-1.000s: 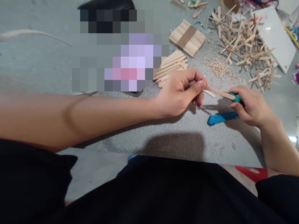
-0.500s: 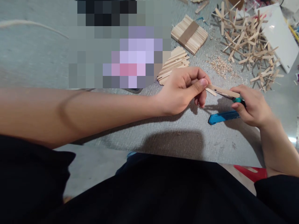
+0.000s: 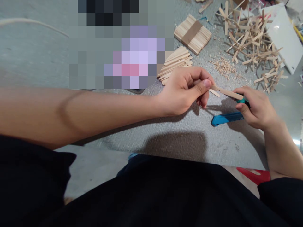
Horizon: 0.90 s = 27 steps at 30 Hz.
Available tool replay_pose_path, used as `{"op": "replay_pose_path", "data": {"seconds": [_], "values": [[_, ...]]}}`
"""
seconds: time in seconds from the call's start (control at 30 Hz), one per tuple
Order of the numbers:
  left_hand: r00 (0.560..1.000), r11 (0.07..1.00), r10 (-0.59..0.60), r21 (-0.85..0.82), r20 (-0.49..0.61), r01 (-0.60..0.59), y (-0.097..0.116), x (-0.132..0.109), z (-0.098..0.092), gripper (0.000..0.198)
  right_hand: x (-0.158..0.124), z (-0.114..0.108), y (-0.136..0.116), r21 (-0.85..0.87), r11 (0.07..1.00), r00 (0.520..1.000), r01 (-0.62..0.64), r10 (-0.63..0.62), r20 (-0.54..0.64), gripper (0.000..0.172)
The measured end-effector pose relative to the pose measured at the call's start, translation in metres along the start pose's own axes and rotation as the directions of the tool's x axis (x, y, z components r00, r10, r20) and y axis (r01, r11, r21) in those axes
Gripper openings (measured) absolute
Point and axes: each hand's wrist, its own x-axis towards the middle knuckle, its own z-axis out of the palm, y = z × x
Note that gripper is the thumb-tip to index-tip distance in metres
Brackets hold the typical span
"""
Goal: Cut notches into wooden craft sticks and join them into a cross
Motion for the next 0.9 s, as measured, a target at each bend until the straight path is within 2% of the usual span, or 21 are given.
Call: {"op": "replay_pose_path", "data": {"seconds": [0.33, 0.53, 0.7, 0.9], "values": [[0.999, 0.999, -0.045, 0.011, -0.001, 0.045, -0.0004, -0.0011, 0.0013, 0.044, 0.0012, 0.0006, 0.001, 0.042, 0.999, 1.0, 0.008, -0.009, 0.015, 0.07], [0.999, 1.0, -0.003, 0.015, 0.046, 0.003, 0.003, -0.0042, 0.0025, 0.045, 0.0014, 0.0013, -0.0021, 0.136, 0.99, 0.999, 0.026, -0.031, 0.038, 0.069], [0.998, 0.999, -0.039, 0.034, 0.052, 0.037, 0.0037, -0.0056, 0.0008, 0.046, 0.0015, 0.0029, -0.004, 0.236, 0.971, 0.997, 0.045, -0.059, 0.053, 0.059], [0.996, 0.997, -0.053, -0.048, 0.077, 0.056, 0.0048, -0.0031, 0.0006, 0.054, 0.0029, 0.0057, -0.0033, 0.259, 0.965, 0.998, 0.03, -0.042, 0.04, 0.063]]}}
